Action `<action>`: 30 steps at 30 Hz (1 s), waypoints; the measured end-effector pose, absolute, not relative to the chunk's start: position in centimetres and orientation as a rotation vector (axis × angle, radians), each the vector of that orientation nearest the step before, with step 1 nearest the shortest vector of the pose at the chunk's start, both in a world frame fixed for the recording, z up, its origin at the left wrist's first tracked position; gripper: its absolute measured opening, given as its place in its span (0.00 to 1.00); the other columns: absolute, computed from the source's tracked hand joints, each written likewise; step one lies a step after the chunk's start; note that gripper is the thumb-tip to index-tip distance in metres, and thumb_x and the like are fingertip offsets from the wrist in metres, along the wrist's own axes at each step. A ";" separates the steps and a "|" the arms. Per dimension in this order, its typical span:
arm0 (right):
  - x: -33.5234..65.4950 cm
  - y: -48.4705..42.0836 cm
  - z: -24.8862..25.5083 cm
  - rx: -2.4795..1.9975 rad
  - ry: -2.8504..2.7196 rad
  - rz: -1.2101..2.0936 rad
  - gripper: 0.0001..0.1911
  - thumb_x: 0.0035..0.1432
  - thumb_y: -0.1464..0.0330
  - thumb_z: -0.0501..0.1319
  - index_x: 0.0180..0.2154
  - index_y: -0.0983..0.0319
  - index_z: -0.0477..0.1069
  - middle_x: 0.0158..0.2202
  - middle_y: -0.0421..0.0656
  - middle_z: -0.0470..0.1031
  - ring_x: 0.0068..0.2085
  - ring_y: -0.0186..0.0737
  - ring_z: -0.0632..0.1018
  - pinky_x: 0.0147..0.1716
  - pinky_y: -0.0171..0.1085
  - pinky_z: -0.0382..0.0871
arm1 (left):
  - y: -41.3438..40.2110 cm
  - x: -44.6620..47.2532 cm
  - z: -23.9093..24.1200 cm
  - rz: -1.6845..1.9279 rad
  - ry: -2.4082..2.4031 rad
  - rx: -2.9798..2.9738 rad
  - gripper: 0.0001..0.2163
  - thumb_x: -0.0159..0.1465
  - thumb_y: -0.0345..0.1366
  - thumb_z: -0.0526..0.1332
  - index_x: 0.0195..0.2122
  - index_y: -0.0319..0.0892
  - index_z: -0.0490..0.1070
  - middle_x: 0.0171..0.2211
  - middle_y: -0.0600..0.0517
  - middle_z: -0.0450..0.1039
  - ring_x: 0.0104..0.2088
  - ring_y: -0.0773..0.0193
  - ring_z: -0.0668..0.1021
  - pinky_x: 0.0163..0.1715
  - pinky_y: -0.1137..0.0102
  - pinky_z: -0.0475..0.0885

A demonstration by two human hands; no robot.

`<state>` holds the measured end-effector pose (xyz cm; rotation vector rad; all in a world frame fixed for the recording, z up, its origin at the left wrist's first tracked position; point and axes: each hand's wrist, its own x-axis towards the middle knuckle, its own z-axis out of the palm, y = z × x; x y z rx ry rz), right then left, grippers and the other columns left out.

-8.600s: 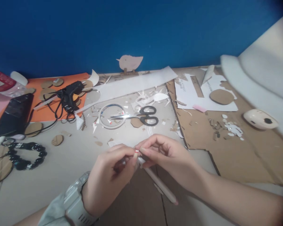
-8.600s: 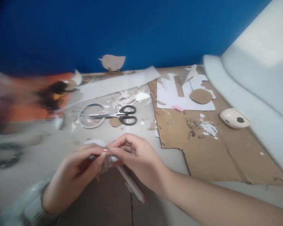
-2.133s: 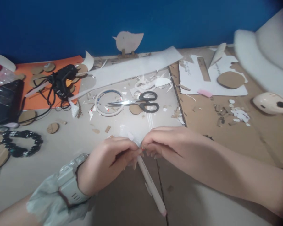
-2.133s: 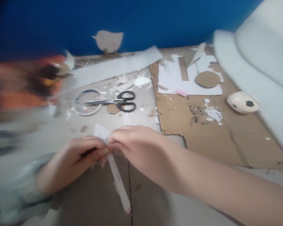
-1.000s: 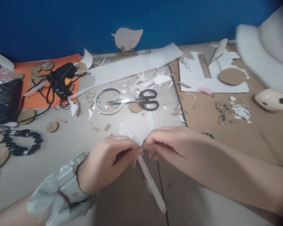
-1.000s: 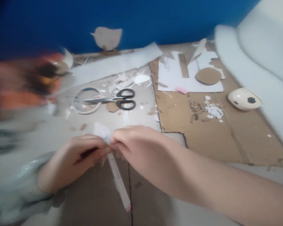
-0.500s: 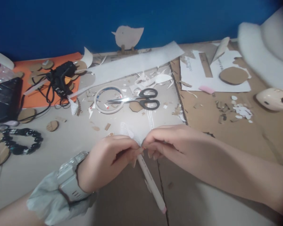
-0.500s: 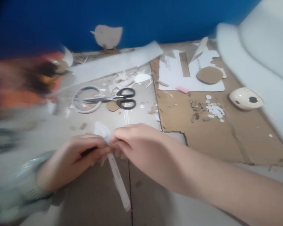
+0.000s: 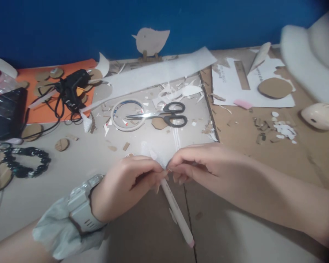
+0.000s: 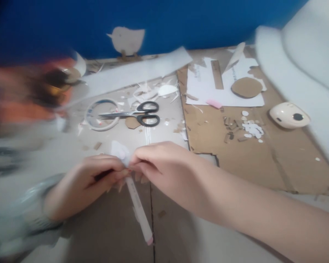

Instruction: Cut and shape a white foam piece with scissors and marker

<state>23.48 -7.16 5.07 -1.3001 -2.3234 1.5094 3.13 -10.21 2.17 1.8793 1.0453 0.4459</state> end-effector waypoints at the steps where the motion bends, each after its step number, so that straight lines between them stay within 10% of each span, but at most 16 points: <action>1: 23.4 -7.2 5.1 -1.315 -2.324 1.505 0.13 0.63 0.75 0.53 0.35 0.57 0.74 0.29 0.34 0.76 0.32 0.32 0.76 0.32 0.30 0.64 | -10.2 3.1 2.2 0.452 1.043 1.880 0.11 0.66 0.26 0.54 0.25 0.41 0.65 0.22 0.60 0.66 0.26 0.74 0.69 0.31 0.79 0.62; 30: 23.5 -7.3 5.3 -1.362 -2.282 1.557 0.11 0.60 0.75 0.54 0.32 0.57 0.72 0.28 0.36 0.74 0.29 0.36 0.74 0.27 0.32 0.63 | -10.2 3.2 2.1 0.361 1.004 1.918 0.10 0.67 0.31 0.52 0.28 0.41 0.67 0.23 0.58 0.67 0.26 0.72 0.69 0.30 0.77 0.63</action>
